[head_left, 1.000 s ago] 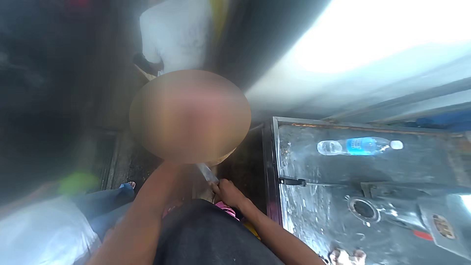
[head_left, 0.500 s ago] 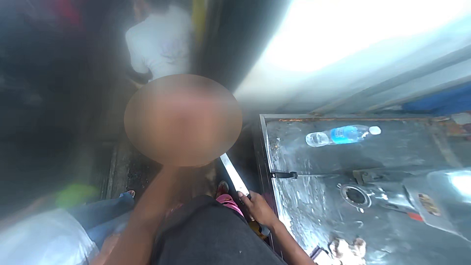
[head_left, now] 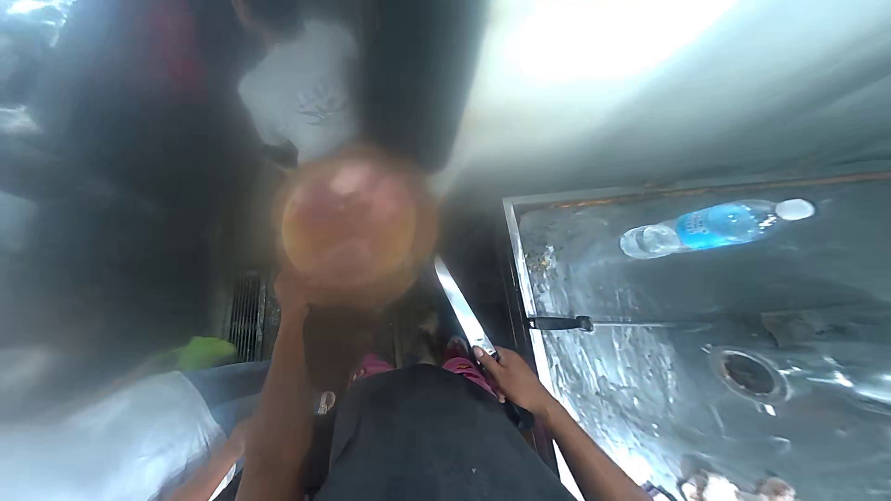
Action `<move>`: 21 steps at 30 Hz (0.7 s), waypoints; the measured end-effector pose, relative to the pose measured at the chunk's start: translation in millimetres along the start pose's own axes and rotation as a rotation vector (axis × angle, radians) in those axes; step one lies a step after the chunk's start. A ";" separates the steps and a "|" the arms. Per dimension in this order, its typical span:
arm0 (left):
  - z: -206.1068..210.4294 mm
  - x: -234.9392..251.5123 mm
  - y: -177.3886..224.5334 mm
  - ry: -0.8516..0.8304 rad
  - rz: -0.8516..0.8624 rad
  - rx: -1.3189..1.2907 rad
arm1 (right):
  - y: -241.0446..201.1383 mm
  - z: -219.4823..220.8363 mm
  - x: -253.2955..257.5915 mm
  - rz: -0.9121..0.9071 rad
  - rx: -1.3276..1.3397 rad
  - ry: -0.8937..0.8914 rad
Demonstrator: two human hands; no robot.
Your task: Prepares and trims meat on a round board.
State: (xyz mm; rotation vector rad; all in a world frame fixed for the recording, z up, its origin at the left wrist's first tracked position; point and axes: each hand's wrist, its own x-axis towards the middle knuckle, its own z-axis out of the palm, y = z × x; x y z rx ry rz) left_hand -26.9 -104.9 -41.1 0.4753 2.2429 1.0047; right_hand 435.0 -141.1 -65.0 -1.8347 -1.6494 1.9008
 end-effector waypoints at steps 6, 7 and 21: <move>-42.7 17.9 67.9 -0.073 0.238 -0.074 | -27.6 22.5 7.8 -0.029 -0.030 0.094; -47.6 26.4 83.3 -0.092 0.291 -0.083 | -37.8 33.8 8.7 -0.026 -0.041 0.100; -75.4 31.6 33.2 -0.398 0.296 -0.267 | -174.9 123.8 13.8 0.009 -0.321 0.113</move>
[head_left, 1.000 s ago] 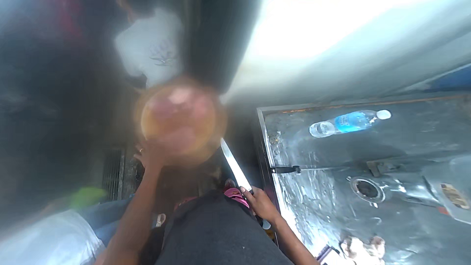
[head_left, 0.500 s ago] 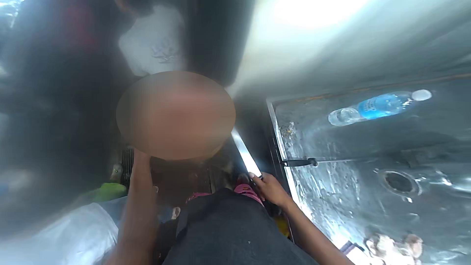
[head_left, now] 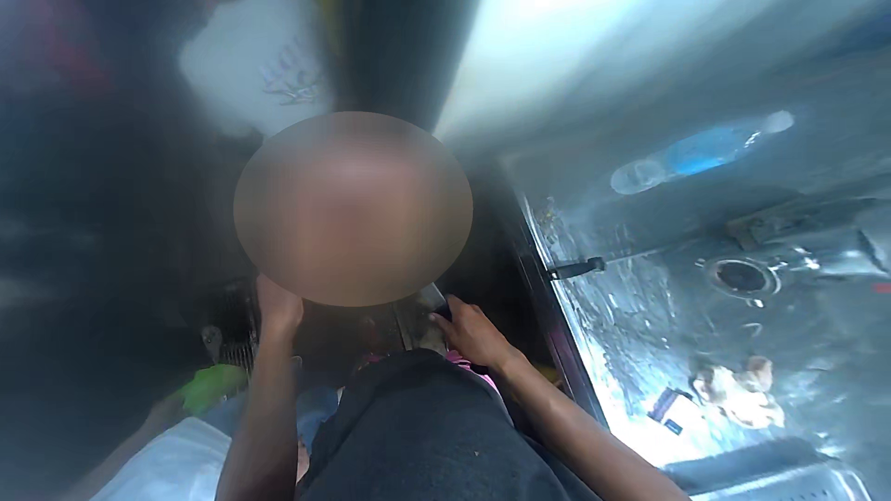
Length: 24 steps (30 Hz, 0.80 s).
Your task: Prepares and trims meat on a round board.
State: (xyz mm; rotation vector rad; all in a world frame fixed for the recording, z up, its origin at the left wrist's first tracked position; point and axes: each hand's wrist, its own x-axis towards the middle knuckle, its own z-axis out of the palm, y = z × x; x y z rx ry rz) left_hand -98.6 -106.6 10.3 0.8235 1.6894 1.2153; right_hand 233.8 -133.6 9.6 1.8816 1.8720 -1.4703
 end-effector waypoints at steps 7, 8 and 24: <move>-6.2 -25.0 -41.3 0.125 -0.064 -0.111 | -77.0 27.3 15.3 -0.015 -0.374 -0.100; -8.2 -23.7 -42.2 0.136 -0.067 -0.092 | -77.9 34.8 16.4 0.008 -0.427 -0.121; 87.9 82.3 39.3 -0.293 0.329 1.046 | 56.9 26.4 -52.6 0.099 0.011 0.006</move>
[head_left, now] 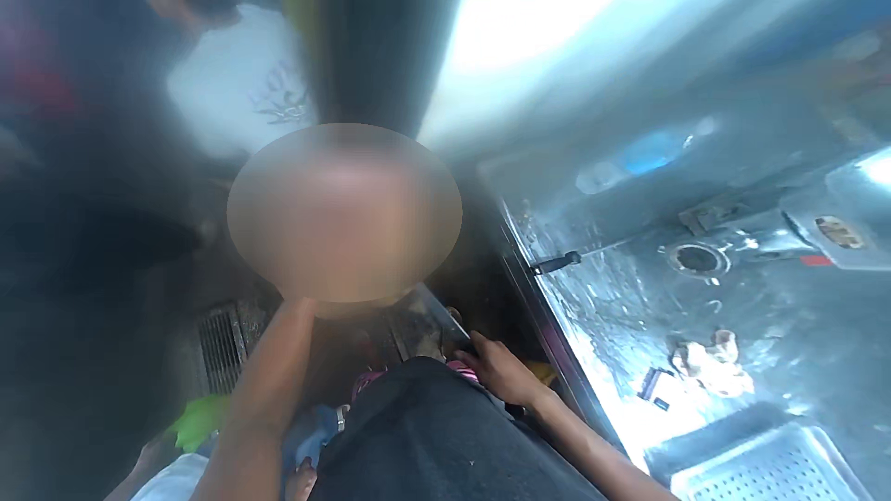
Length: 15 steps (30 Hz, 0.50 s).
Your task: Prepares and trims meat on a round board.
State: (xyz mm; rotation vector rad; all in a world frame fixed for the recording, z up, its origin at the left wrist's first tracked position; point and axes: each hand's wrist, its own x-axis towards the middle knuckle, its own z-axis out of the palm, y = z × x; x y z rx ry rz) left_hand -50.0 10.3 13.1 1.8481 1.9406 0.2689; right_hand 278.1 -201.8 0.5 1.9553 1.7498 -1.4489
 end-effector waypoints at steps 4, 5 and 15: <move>62.1 22.2 3.5 -0.272 0.031 0.036 | 30.6 9.1 -15.5 0.112 0.178 0.120; 66.4 23.3 1.6 -0.289 0.046 0.066 | 37.2 9.9 -17.6 0.113 0.203 0.136; -28.6 11.0 70.1 -0.347 0.067 -0.100 | 77.8 -44.8 6.9 0.027 0.203 0.119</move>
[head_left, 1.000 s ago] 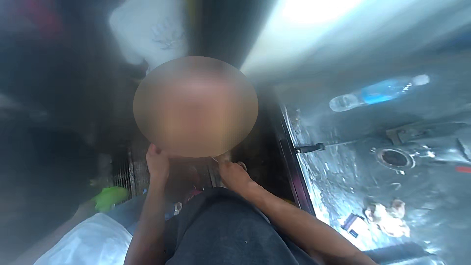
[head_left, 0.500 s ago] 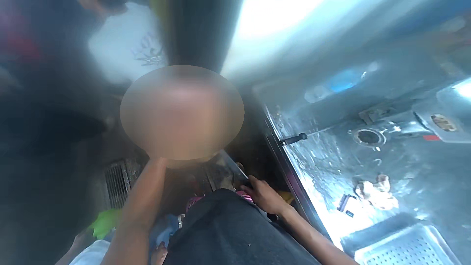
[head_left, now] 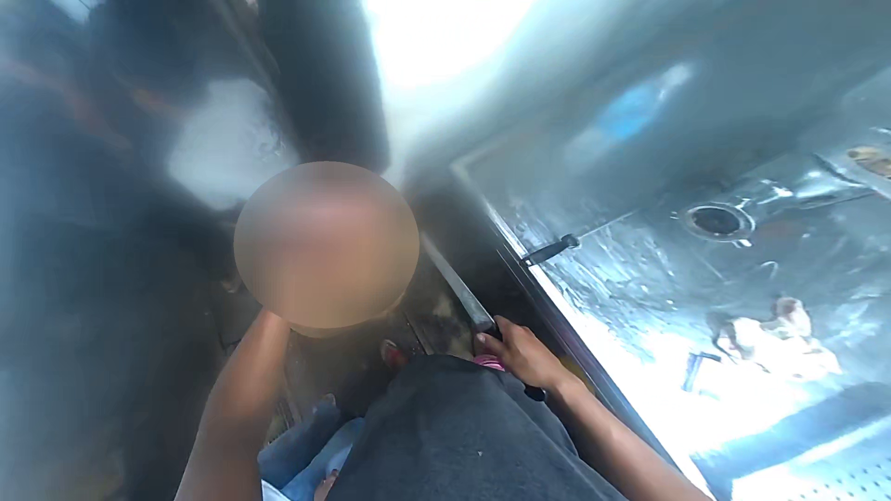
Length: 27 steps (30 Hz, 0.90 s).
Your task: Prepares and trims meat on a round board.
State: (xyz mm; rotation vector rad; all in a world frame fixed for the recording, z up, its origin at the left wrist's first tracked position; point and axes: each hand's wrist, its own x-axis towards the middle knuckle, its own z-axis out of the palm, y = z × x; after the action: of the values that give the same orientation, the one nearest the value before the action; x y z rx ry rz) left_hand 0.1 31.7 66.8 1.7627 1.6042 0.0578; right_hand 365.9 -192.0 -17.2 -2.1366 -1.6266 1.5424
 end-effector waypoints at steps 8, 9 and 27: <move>86.9 -37.3 -7.6 0.570 -0.128 -1.201 | 9.0 -13.6 33.9 -0.009 -0.045 -0.031; 115.6 -44.3 -12.2 0.577 -0.218 -1.317 | 6.8 -12.0 35.5 -0.010 -0.070 -0.040; 206.9 -45.4 -20.4 -0.042 0.559 0.207 | -58.7 46.6 27.5 -0.156 0.332 0.295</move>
State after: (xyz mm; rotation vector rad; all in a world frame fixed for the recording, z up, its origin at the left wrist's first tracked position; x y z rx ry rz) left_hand 75.1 -108.4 -74.7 2.3121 1.0756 0.1216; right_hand 290.2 -168.1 -26.4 -1.9039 -1.3033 1.2734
